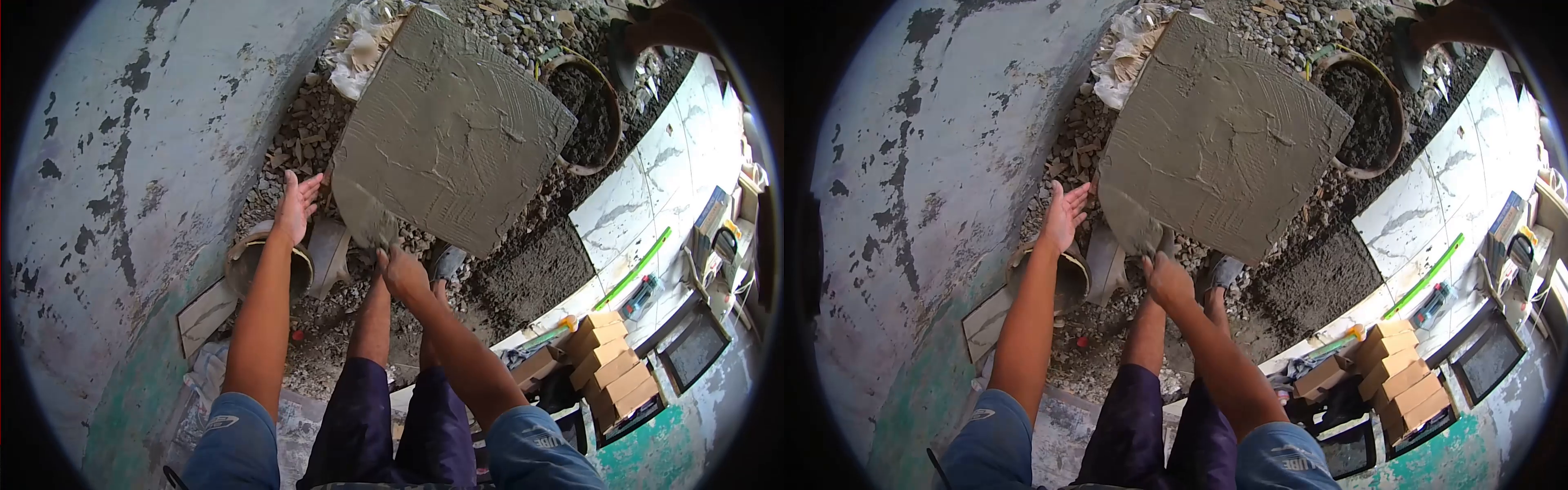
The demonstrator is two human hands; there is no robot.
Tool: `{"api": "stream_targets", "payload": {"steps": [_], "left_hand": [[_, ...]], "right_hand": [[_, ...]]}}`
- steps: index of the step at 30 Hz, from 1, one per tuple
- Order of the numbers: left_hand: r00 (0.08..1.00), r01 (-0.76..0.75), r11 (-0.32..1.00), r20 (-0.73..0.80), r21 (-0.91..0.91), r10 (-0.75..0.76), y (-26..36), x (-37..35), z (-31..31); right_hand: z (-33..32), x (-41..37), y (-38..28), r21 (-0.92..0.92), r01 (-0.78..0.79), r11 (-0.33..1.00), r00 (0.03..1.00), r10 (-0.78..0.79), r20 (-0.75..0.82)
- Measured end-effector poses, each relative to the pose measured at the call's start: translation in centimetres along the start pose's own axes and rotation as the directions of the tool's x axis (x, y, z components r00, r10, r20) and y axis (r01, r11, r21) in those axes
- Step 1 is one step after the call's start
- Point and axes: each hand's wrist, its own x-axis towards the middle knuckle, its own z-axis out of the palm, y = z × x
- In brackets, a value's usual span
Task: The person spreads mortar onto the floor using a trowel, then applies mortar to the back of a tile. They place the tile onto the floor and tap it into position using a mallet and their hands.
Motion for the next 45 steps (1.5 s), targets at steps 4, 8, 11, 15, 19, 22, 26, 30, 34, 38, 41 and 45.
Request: {"api": "stream_targets", "payload": {"steps": [4, 8, 11, 15, 19, 22, 26, 30, 34, 38, 41, 45], "left_hand": [[0.999, -0.027, 0.990, 0.035, 0.139, 0.023, 1.3, -0.3, -0.5], [0.998, -0.031, 0.979, 0.060, 0.201, 0.019, 1.0, -0.2, -0.5], [0.999, -0.048, 0.983, 0.021, 0.179, 0.045, 0.6, -0.2, -0.2], [0.999, -0.040, 0.979, 0.030, 0.200, 0.034, 0.3, -0.7, 0.4], [0.998, -0.054, 0.970, -0.004, 0.236, 0.057, 0.6, -0.8, 1.0], [0.998, -0.052, 0.966, -0.032, 0.254, 0.062, 0.2, -0.9, 1.4], [0.994, -0.068, 0.961, -0.067, 0.269, 0.089, -0.2, -0.8, 1.4], [0.978, -0.102, 0.962, -0.149, 0.254, 0.143, -1.6, -2.3, 0.8], [0.970, -0.087, 0.971, -0.205, 0.224, 0.134, -4.5, -4.2, 1.0], [0.971, -0.061, 0.971, -0.212, 0.232, 0.112, -8.2, -5.7, 1.9], [0.978, 0.017, 0.967, -0.203, 0.254, 0.037, -11.7, -6.4, 2.0], [0.973, 0.051, 0.962, -0.229, 0.267, 0.012, -14.0, -7.9, 2.8]], "right_hand": [[0.7, -4.5, 3.8, -0.023, -0.080, 0.997, 0.997, 0.080, -0.002], [-1.8, -4.9, 8.3, 0.013, -0.187, 0.982, 0.977, 0.188, -0.101], [-2.3, -6.5, 11.1, -0.212, -0.127, 0.969, 0.991, 0.132, 0.009], [-3.8, -7.7, 16.3, -0.026, -0.139, 0.990, 0.969, 0.131, -0.208], [-4.6, -9.3, 21.4, -0.149, -0.132, 0.980, 0.986, 0.114, -0.123], [-6.7, -8.7, 23.2, -0.146, -0.076, 0.986, 0.988, 0.055, -0.143], [-7.5, -8.3, 25.9, -0.208, -0.065, 0.976, 0.995, 0.049, -0.083], [-9.3, -12.8, 26.2, -0.286, -0.082, 0.955, 0.994, 0.099, 0.045], [-13.2, -10.9, 25.7, -0.083, -0.023, 0.996, 0.988, 0.010, -0.155], [-18.2, -3.8, 24.0, -0.098, 0.087, 0.991, 0.944, -0.113, -0.310], [-22.7, 0.6, 21.4, -0.098, 0.212, 0.972, 0.877, -0.234, -0.419], [-27.1, 4.3, 17.9, -0.013, 0.149, 0.989, 0.896, -0.140, -0.421]]}}
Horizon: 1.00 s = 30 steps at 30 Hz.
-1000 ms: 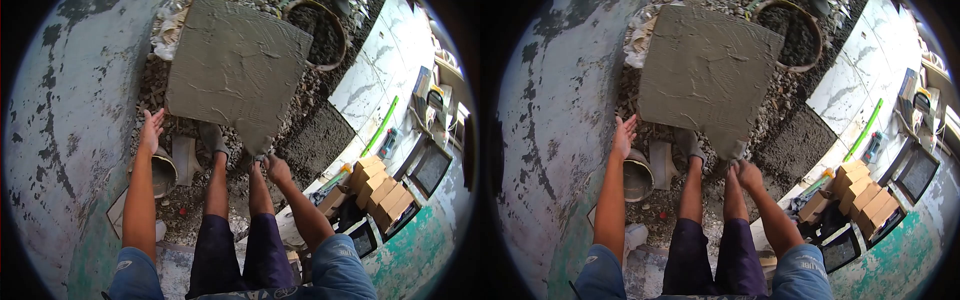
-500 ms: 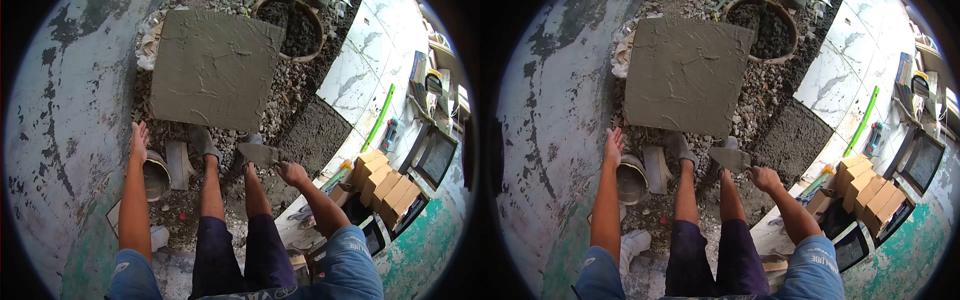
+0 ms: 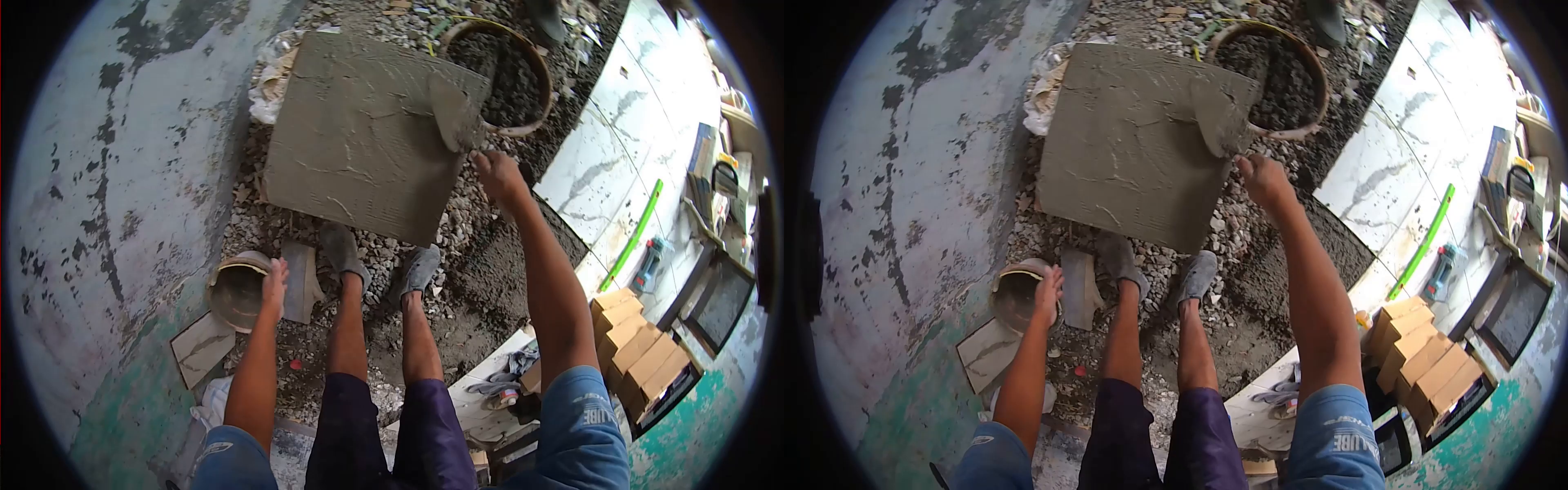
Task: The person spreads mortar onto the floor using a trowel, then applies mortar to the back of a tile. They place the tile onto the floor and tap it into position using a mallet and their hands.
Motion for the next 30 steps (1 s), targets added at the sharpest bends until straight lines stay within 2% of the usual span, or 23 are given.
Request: {"api": "stream_targets", "payload": {"steps": [3, 5, 7, 9, 11, 12, 13, 14, 16, 17, 18, 19, 20, 22, 24, 25, 26, 29, 30], "left_hand": [[1.000, -0.009, 1.000, 0.001, -0.009, 0.009, -0.3, -0.7, 1.1], [1.000, -0.022, 1.000, 0.011, 0.005, 0.022, 0.1, -1.1, 1.9], [0.998, -0.056, 0.998, 0.025, 0.010, 0.056, 0.4, -1.0, 2.1], [0.989, -0.129, 0.987, 0.088, 0.094, 0.121, 0.5, -1.1, 1.9], [0.989, -0.118, 0.991, 0.093, 0.059, 0.113, 0.1, -0.9, 1.4], [0.989, -0.115, 0.993, 0.098, 0.033, 0.112, -0.1, -0.7, 1.2], [0.989, -0.105, 0.994, 0.103, 0.024, 0.102, -0.1, -0.7, 0.9], [0.990, -0.100, 0.995, 0.100, -0.002, 0.099, 0.0, -0.8, 0.6], [0.991, -0.085, 0.996, 0.102, -0.035, 0.089, -0.4, -0.8, 0.0], [0.994, -0.059, 0.997, 0.090, -0.047, 0.063, -0.7, -0.7, -0.6], [0.996, -0.038, 0.997, 0.072, -0.065, 0.043, -0.6, -0.5, -1.0], [0.997, -0.040, 0.996, 0.064, -0.081, 0.045, -0.5, -0.2, -1.4], [0.997, -0.030, 0.996, 0.073, -0.084, 0.036, -0.4, -0.1, -1.9], [0.997, -0.014, 0.995, 0.079, -0.096, 0.022, 0.0, 0.0, -2.9], [0.997, -0.009, 0.996, 0.075, -0.085, 0.015, 0.8, 0.3, -3.7], [0.997, -0.004, 0.996, 0.070, -0.092, 0.011, 1.1, 0.5, -4.0], [0.998, -0.007, 0.995, 0.064, -0.098, 0.014, 1.3, 0.7, -4.4], [0.998, -0.005, 0.994, 0.054, -0.108, 0.011, 1.8, 1.0, -5.4], [0.999, -0.006, 0.994, 0.049, -0.110, 0.012, 1.9, 1.1, -5.7]], "right_hand": [[-0.8, 1.7, -3.2, 0.094, 0.032, 0.995, 0.999, -0.035, 0.025], [-0.7, 1.6, -7.3, 0.375, -0.122, 0.919, 0.987, 0.071, 0.146], [-0.9, 3.2, -10.0, 0.355, -0.094, 0.930, 0.982, 0.028, 0.189], [-1.2, 5.3, -12.4, 0.313, -0.168, 0.935, 0.961, 0.085, 0.262], [-0.6, 9.4, -11.9, 0.235, -0.158, 0.959, 0.954, 0.088, 0.287], [0.0, 12.1, -10.8, -0.055, 0.077, 0.995, 0.974, -0.064, 0.219], [0.0, 14.8, -10.0, -0.347, 0.287, 0.893, 0.952, -0.227, 0.203], [-1.1, 18.2, -9.5, -0.494, 0.382, 0.781, 0.919, -0.267, 0.289], [-2.9, 21.8, -8.3, -0.421, 0.338, 0.842, 0.935, -0.251, 0.250], [-4.1, 20.0, -11.8, -0.223, 0.137, 0.965, 0.977, -0.094, 0.193], [-5.3, 18.0, -15.6, 0.005, -0.067, 0.998, 0.989, 0.066, 0.131], [-4.5, 17.1, -16.4, -0.004, -0.052, 0.999, 0.989, 0.052, 0.136], [-3.1, 16.8, -16.9, -0.102, 0.053, 0.993, 0.985, -0.035, 0.168], [-1.5, 14.8, -19.7, -0.201, 0.165, 0.966, 0.969, -0.120, 0.216], [0.2, 12.4, -25.0, -0.178, 0.007, 0.984, 0.961, 0.042, 0.275], [1.5, 13.2, -24.9, -0.182, 0.013, 0.983, 0.959, 0.039, 0.282], [3.3, 14.2, -24.7, -0.204, 0.117, 0.972, 0.963, -0.060, 0.264], [5.4, 18.9, -24.8, -0.241, 0.107, 0.965, 0.976, -0.055, 0.212], [5.0, 21.8, -24.7, -0.534, 0.334, 0.777, 0.936, -0.206, 0.286]]}}
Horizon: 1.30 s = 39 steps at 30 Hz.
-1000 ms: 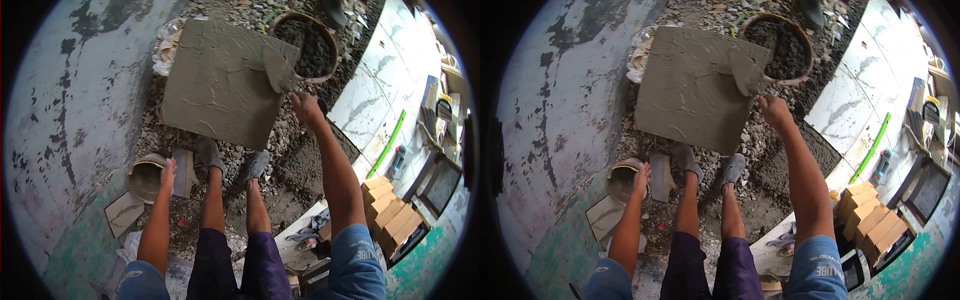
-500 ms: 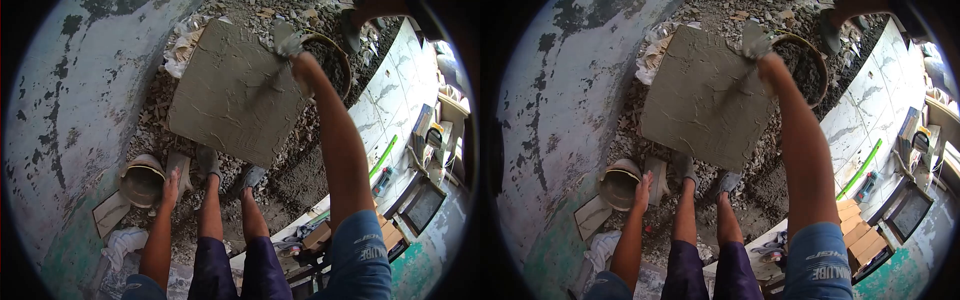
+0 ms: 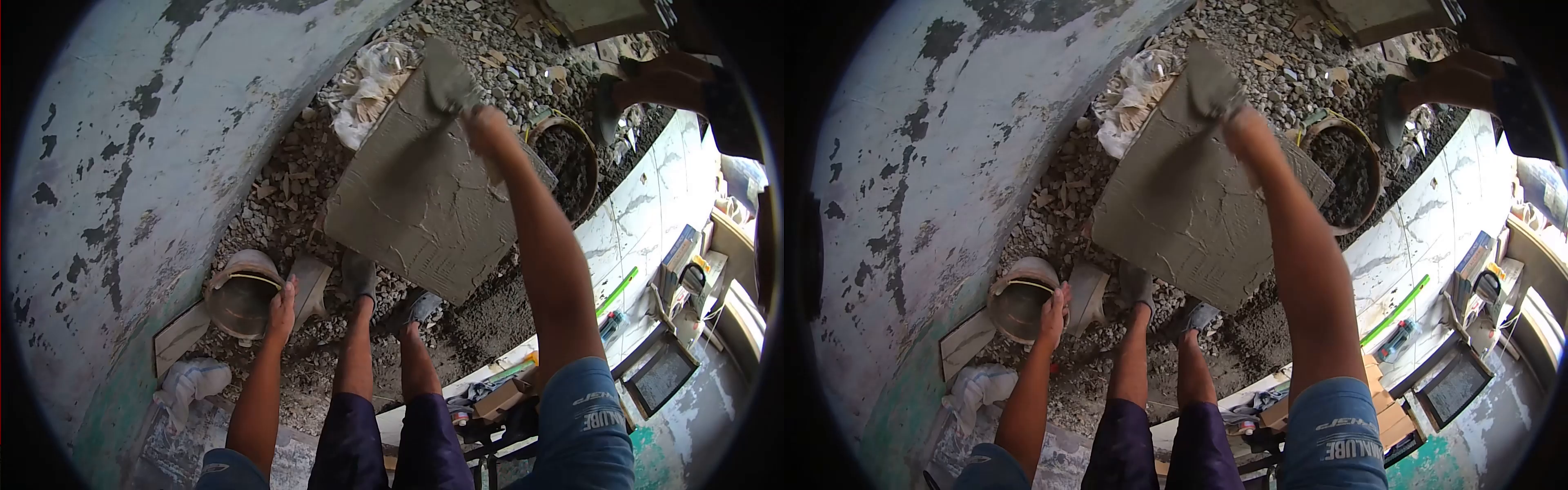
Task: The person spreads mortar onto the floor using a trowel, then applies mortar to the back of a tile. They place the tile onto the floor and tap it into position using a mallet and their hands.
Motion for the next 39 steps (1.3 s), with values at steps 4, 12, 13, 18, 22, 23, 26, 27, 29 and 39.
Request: {"api": "stream_targets", "payload": {"steps": [4, 12, 13, 18, 22, 23, 26, 27, 29, 39], "left_hand": [[1.000, 0.012, 1.000, 0.006, -0.013, -0.012, -0.1, 0.3, -1.0], [0.999, -0.023, 0.997, 0.043, -0.070, 0.026, 1.2, 0.2, -0.2], [0.999, -0.014, 0.998, 0.044, -0.066, 0.017, 1.4, 0.0, 0.0], [0.998, -0.054, 0.988, -0.037, -0.147, 0.049, 1.8, -1.1, 0.9], [0.997, -0.070, 0.994, 0.013, -0.086, 0.072, 0.3, -2.3, -0.1], [0.993, -0.118, 0.988, 0.014, -0.101, 0.120, -0.2, -2.7, -0.2], [0.994, -0.111, 0.980, -0.021, -0.165, 0.109, -3.0, -2.8, -0.5], [0.990, -0.138, 0.977, -0.011, -0.163, 0.138, -3.6, -3.1, -0.7], [0.994, -0.105, 0.989, -0.005, -0.103, 0.105, -4.2, -3.6, -1.0], [1.000, -0.023, 0.997, 0.004, 0.075, 0.023, -4.8, -4.3, 0.2]], "right_hand": [[-2.5, 2.6, 2.4, 0.109, -0.057, 0.992, 0.993, 0.068, -0.100], [0.1, -2.8, -6.0, 0.068, -0.034, 0.997, 0.999, 0.036, -0.030], [0.4, -1.8, -6.1, -0.088, 0.098, 0.991, 0.995, -0.101, -0.023], [-0.8, -2.5, -9.7, 0.496, -0.078, 0.865, 0.931, 0.241, -0.274], [-0.3, -13.7, -10.7, 0.965, -0.262, -0.014, 0.965, -0.033, 0.262], [1.6, -17.0, -9.3, 0.791, -0.386, -0.475, 0.921, -0.240, 0.306], [2.4, -27.1, -8.3, 0.766, -0.352, -0.538, 0.925, -0.072, 0.374], [3.2, -29.9, -6.5, 0.806, -0.368, -0.464, 0.899, 0.045, 0.436], [5.7, -34.6, -2.5, 0.840, -0.373, -0.394, 0.860, 0.193, 0.473], [-3.6, -39.0, 18.7, -0.291, -0.151, 0.945, 0.978, 0.099, -0.183]]}}
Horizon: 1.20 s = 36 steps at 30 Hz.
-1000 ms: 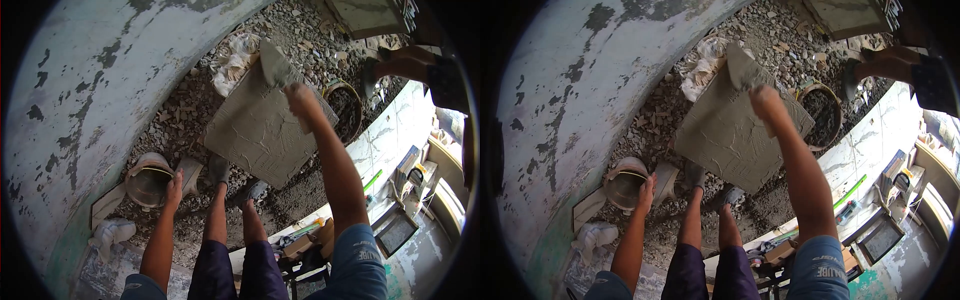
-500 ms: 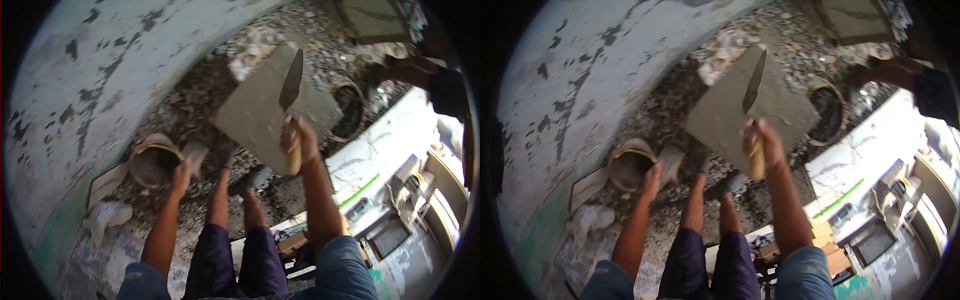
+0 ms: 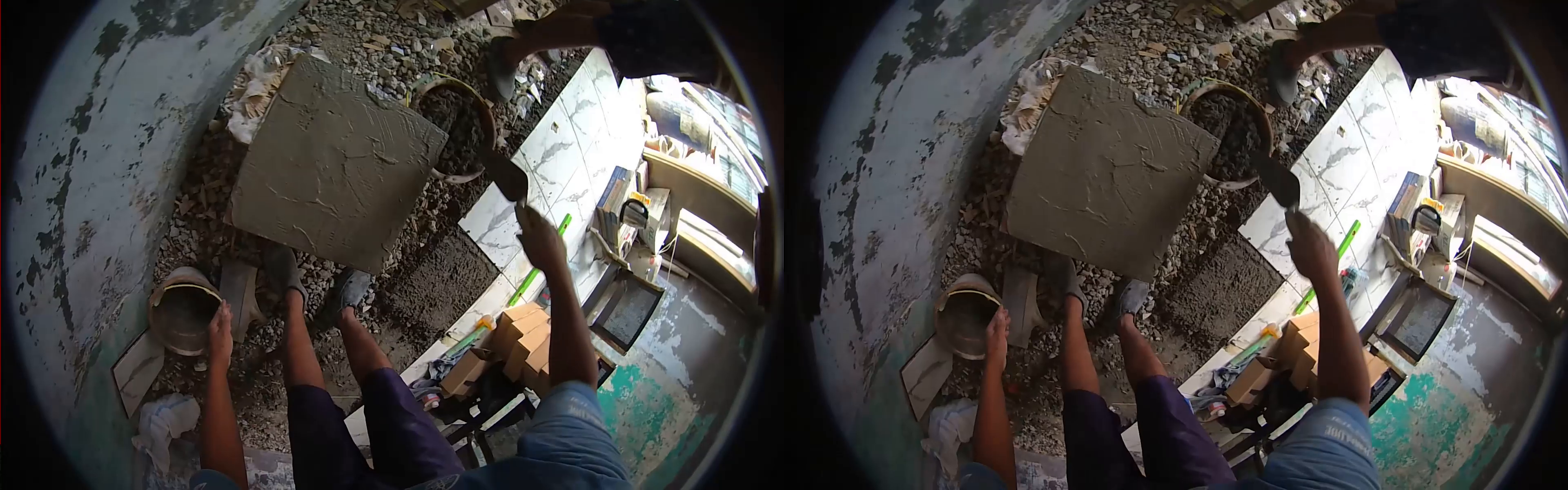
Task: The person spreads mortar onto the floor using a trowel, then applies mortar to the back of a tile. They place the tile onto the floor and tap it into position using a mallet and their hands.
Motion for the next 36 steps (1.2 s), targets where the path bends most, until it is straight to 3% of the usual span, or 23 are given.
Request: {"api": "stream_targets", "payload": {"steps": [2, 6, 7, 9, 10, 11, 13, 14, 15, 16, 17, 18, 19, 20, 21, 22, 24, 27, 28, 30, 32, 34, 36], "left_hand": [[0.999, -0.025, 0.999, -0.033, -0.029, 0.024, 1.3, 0.3, 0.8], [0.975, -0.151, 0.989, -0.166, 0.006, 0.150, 4.5, 2.5, 1.1], [0.970, -0.158, 0.987, -0.181, 0.030, 0.161, 6.1, 3.4, 1.0], [0.905, -0.273, 0.904, -0.229, 0.330, 0.357, 8.7, 4.0, 0.8], [0.902, -0.278, 0.898, -0.229, 0.340, 0.366, 10.3, 4.8, 0.8], [0.885, -0.308, 0.877, -0.227, 0.369, 0.406, 11.8, 5.6, 0.6], [0.865, -0.337, 0.852, -0.224, 0.400, 0.448, 14.5, 7.8, 0.4], [0.838, -0.374, 0.795, -0.195, 0.477, 0.510, 15.6, 9.5, 0.2], [0.808, -0.404, 0.731, -0.160, 0.550, 0.567, 16.4, 11.3, 0.2], [0.797, -0.427, 0.713, -0.142, 0.556, 0.588, 16.7, 13.4, 0.3], [0.782, -0.452, 0.689, -0.121, 0.566, 0.612, 17.6, 15.6, 0.2], [0.783, -0.496, 0.695, -0.078, 0.521, 0.617, 19.0, 17.1, 0.6], [0.792, -0.526, 0.707, -0.032, 0.473, 0.610, 19.9, 17.9, 1.3], [0.850, -0.471, 0.791, -0.040, 0.390, 0.526, 20.6, 18.7, 1.9], [0.896, -0.412, 0.861, -0.040, 0.297, 0.443, 21.7, 19.5, 2.7], [0.901, -0.404, 0.862, -0.034, 0.306, 0.433, 22.4, 20.4, 3.2], [0.922, -0.370, 0.896, -0.022, 0.244, 0.387, 23.5, 21.6, 3.8], [0.914, -0.399, 0.873, 0.044, 0.280, 0.404, 26.4, 20.3, 5.6], [0.914, -0.398, 0.872, 0.037, 0.285, 0.405, 26.7, 20.9, 5.6], [0.928, -0.338, 0.933, 0.208, 0.126, 0.309, 27.2, 22.3, 5.5], [0.934, -0.333, 0.931, 0.189, 0.150, 0.303, 28.1, 23.0, 5.4], [0.940, -0.178, 0.981, 0.309, 0.081, 0.145, 28.6, 23.5, 5.1], [0.918, -0.203, 0.979, 0.352, 0.015, 0.185, 28.2, 23.3, 5.0]], "right_hand": [[0.7, 5.0, -0.2, -0.030, -0.183, 0.983, 0.974, 0.185, 0.130], [12.2, 17.2, -1.5, -0.132, -0.124, 0.983, 0.964, 0.151, 0.218], [11.3, 18.6, -3.1, -0.055, -0.214, 0.975, 0.954, 0.220, 0.203], [8.9, 16.8, -5.9, 0.036, -0.317, 0.948, 0.924, 0.300, 0.237], [7.6, 15.1, -6.8, 0.022, -0.244, 0.969, 0.951, 0.244, -0.191], [6.9, 13.2, -7.6, -0.026, -0.188, 0.982, 0.801, 0.138, -0.583], [8.5, 9.4, -8.9, 0.366, -0.149, 0.919, 0.804, 0.328, -0.495], [11.0, 7.4, -9.5, 0.571, -0.228, 0.789, 0.854, 0.444, -0.272], [12.5, 5.6, -10.7, 0.648, -0.389, 0.654, 0.870, 0.493, 0.025], [14.2, 4.0, -12.4, 0.635, -0.243, 0.733, 0.842, 0.484, -0.237], [15.8, 3.6, -13.9, 0.584, -0.108, 0.804, 0.751, 0.451, -0.482], [17.2, 4.3, -14.6, 0.599, -0.110, 0.793, 0.752, 0.460, -0.471], [18.7, 4.7, -15.1, 0.813, -0.243, 0.529, 0.753, 0.631, -0.186], [20.3, 5.3, -15.4, 0.904, -0.374, 0.207, 0.706, 0.696, 0.133], [22.2, 6.0, -15.4, 0.946, -0.303, -0.111, 0.722, 0.621, 0.305], [22.7, 6.8, -15.6, 0.942, -0.314, -0.120, 0.716, 0.621, 0.318], [23.0, 8.7, -16.1, 0.875, -0.128, -0.466, 0.662, 0.617, 0.426], [24.8, 9.7, -14.4, 0.932, -0.156, -0.326, 0.750, 0.575, 0.327], [23.2, 10.2, -14.6, 0.932, -0.213, -0.294, 0.708, 0.611, 0.355], [21.7, 10.8, -14.7, 0.918, -0.210, -0.336, 0.690, 0.615, 0.383], [20.6, 12.0, -14.4, 0.915, -0.252, -0.313, 0.694, 0.600, 0.397], [20.1, 12.9, -14.0, 0.909, -0.301, -0.288, 0.694, 0.587, 0.416], [20.4, 14.1, -13.4, 0.851, -0.525, 0.019, 0.692, 0.591, 0.414]]}}
